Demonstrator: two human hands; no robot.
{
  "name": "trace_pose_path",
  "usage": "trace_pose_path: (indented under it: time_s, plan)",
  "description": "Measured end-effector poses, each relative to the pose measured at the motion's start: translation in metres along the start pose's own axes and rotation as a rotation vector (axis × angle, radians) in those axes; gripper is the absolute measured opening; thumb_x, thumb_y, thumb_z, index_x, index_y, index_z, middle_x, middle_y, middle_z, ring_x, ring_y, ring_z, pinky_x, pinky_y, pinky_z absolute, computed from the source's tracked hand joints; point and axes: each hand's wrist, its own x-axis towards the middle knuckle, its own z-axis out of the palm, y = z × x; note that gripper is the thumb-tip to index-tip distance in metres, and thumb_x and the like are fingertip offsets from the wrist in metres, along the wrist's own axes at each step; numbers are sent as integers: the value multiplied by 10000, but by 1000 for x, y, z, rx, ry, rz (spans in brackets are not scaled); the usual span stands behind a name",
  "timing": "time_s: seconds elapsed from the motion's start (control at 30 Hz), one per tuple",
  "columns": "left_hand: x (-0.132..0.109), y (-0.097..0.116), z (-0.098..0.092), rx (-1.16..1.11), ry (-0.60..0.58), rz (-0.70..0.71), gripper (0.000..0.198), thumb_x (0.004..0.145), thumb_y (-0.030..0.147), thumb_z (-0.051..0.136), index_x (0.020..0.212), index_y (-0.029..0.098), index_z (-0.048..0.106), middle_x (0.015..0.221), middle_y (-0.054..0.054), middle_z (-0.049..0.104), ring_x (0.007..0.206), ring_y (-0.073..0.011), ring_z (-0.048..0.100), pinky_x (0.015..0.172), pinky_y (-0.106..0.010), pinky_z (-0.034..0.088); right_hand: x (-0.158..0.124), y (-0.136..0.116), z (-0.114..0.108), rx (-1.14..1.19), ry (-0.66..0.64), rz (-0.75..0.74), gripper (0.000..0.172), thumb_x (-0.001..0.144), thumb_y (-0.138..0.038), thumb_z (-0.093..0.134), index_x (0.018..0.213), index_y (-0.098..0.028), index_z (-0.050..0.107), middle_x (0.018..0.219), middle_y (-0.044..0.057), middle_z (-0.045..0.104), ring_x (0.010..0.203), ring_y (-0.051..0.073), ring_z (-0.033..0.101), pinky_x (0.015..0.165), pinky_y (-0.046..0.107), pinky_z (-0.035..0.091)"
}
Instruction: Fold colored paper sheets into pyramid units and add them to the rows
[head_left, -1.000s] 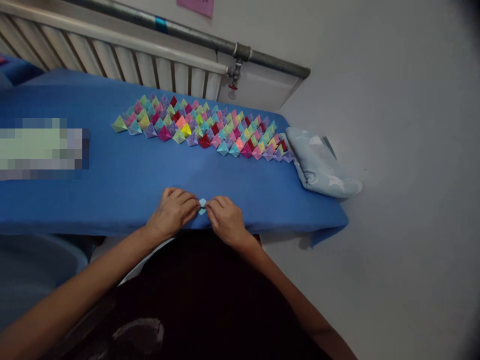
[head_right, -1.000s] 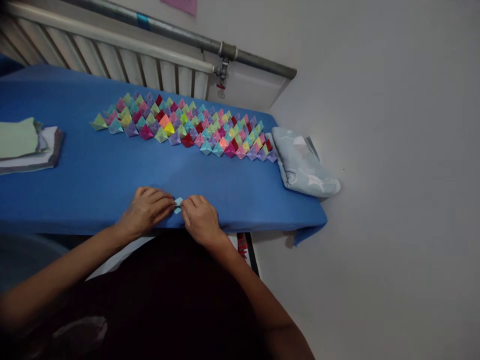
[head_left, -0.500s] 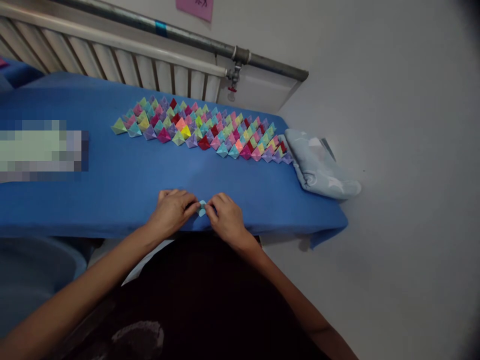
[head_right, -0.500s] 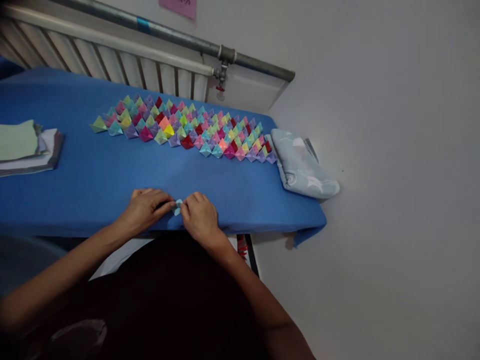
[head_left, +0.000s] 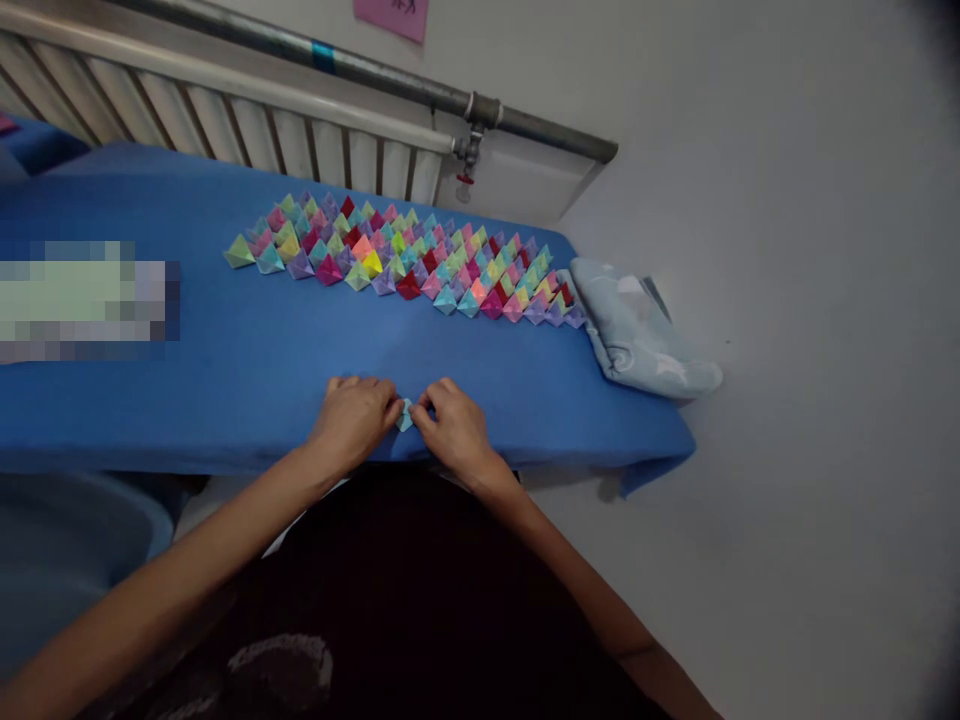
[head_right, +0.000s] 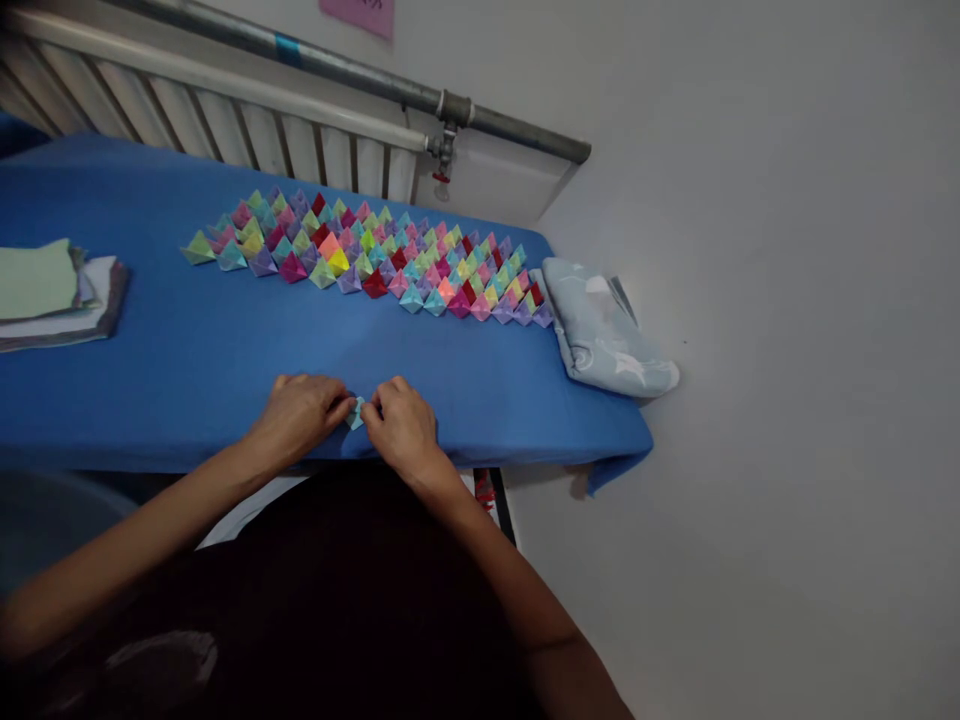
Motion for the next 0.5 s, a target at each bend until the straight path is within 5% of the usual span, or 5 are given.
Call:
trace_pose_path:
  time_s: [0.27, 0.5]
  plan:
    - [-6, 2, 11, 51, 138, -20, 286, 935, 383, 482, 763, 199, 616, 725, -82, 689, 690, -248, 592, 689, -397, 376, 1, 2, 1, 13, 0, 14, 171, 897, -244, 595, 734, -196, 589, 830, 11, 584, 717, 137, 505, 647, 274, 332]
    - [-4, 5, 6, 42, 100, -44, 287, 938, 366, 483, 753, 197, 623, 736, -84, 685, 735, -264, 593, 696, -401, 369, 6, 1, 0, 12, -34, 38, 209, 895, -298, 632, 719, -197, 582, 790, -4, 555, 670, 122, 470, 611, 264, 304]
